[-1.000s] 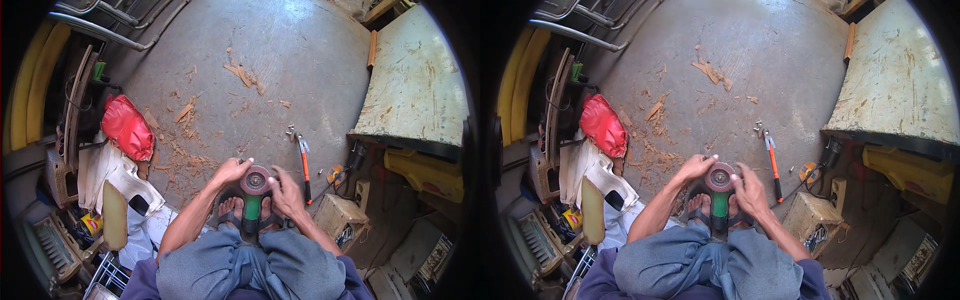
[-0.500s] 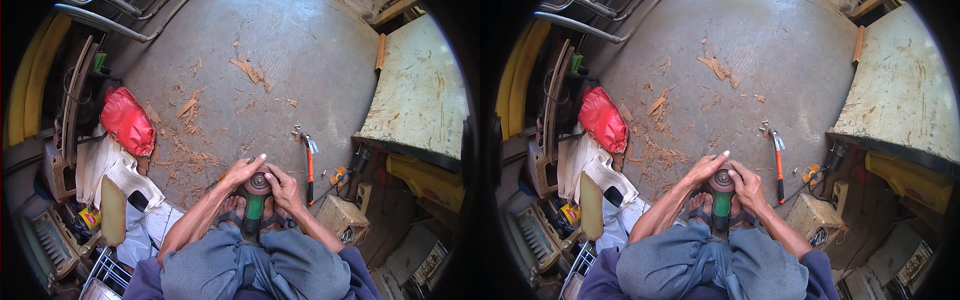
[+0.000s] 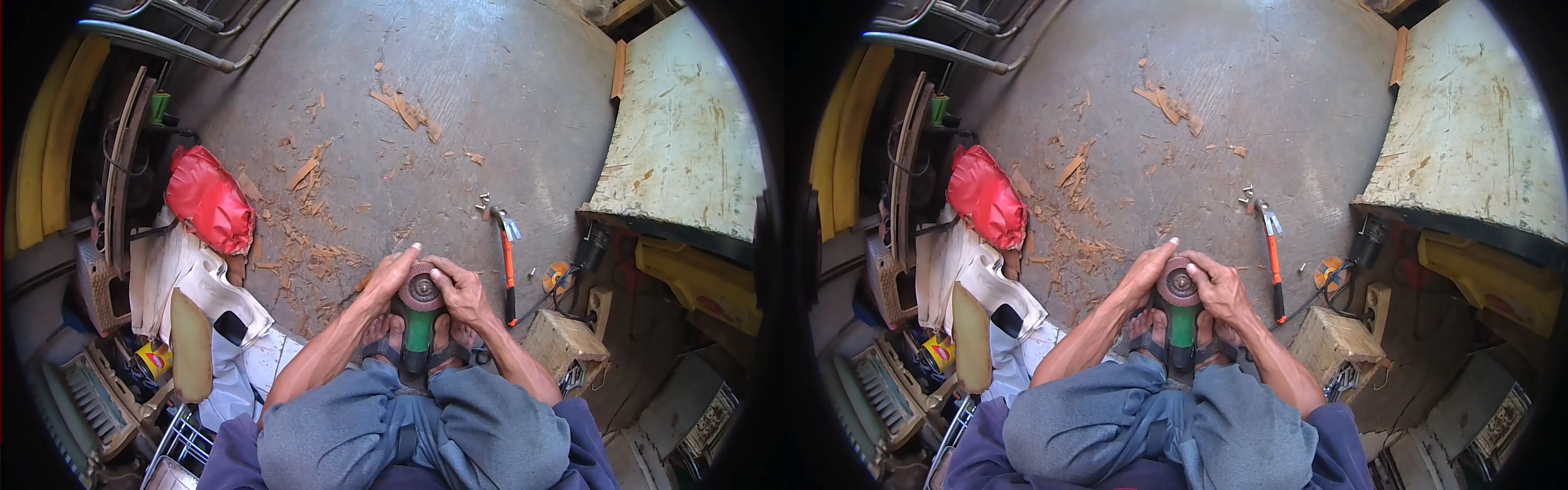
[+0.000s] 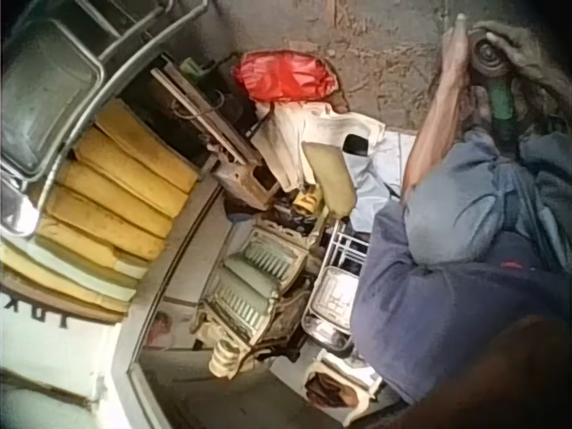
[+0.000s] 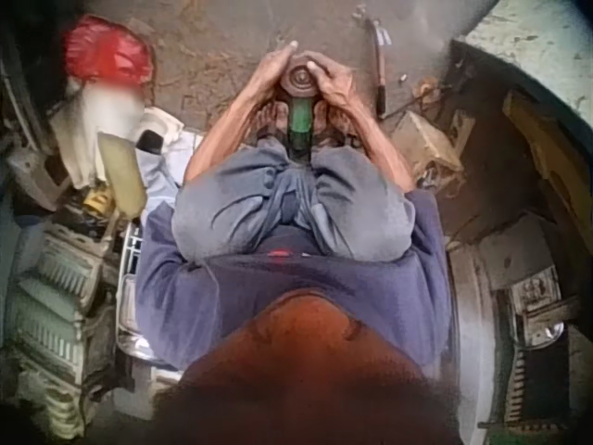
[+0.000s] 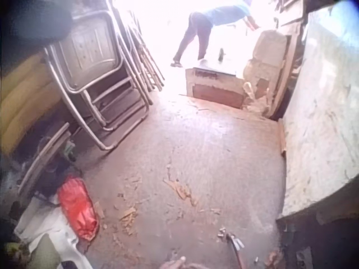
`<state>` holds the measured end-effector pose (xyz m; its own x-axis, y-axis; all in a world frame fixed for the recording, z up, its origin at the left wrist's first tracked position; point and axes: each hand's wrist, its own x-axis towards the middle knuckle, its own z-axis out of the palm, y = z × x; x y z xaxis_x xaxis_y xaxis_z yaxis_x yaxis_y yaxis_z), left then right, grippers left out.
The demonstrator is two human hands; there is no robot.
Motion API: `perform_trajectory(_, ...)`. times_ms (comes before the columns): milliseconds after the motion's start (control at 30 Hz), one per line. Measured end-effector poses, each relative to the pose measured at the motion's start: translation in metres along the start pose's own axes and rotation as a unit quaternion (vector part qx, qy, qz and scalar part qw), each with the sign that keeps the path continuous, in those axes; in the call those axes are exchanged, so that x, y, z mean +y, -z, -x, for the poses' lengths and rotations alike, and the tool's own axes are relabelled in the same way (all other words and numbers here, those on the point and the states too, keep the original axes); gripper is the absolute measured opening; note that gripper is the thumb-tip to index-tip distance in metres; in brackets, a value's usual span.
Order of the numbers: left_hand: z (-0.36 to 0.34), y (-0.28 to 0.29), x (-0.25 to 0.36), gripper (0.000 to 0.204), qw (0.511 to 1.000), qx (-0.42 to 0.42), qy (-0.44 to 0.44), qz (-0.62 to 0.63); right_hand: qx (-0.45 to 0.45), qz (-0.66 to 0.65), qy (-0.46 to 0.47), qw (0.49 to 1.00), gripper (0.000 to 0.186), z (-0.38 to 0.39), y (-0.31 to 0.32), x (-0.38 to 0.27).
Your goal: The person uses a hammer to strike a metal rod held against a grinding tool on the floor, then uses pliers to manipulate a small metal part.
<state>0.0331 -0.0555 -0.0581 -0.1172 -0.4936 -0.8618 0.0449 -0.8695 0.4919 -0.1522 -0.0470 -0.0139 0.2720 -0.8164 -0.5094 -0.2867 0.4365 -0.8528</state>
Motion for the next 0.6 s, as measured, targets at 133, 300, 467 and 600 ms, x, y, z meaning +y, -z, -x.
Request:
perform_trajectory(133, 0.013, 0.015, 0.017, 0.037, 0.958, 0.156, -0.219, -0.102, -0.019, -0.005, -0.004, 1.000, 0.033, -0.003, 0.002, 0.001)
perform_trajectory(300, 0.050, -0.004, 0.070, 0.030, 0.927, -0.068, -0.325, 0.174, -0.029, -0.008, -0.025, 0.999, 0.034, -0.004, 0.009, 0.001)
perform_trajectory(467, 0.051, -0.016, 0.066, 0.041, 0.935, -0.122, -0.306, 0.135, -0.025, 0.002, -0.034, 0.999, 0.035, -0.001, 0.009, -0.008)
perform_trajectory(600, 0.054, -0.021, 0.064, 0.042, 0.940, -0.143, -0.293, 0.106, -0.015, 0.014, -0.027, 0.999, 0.035, -0.003, 0.010, -0.006)
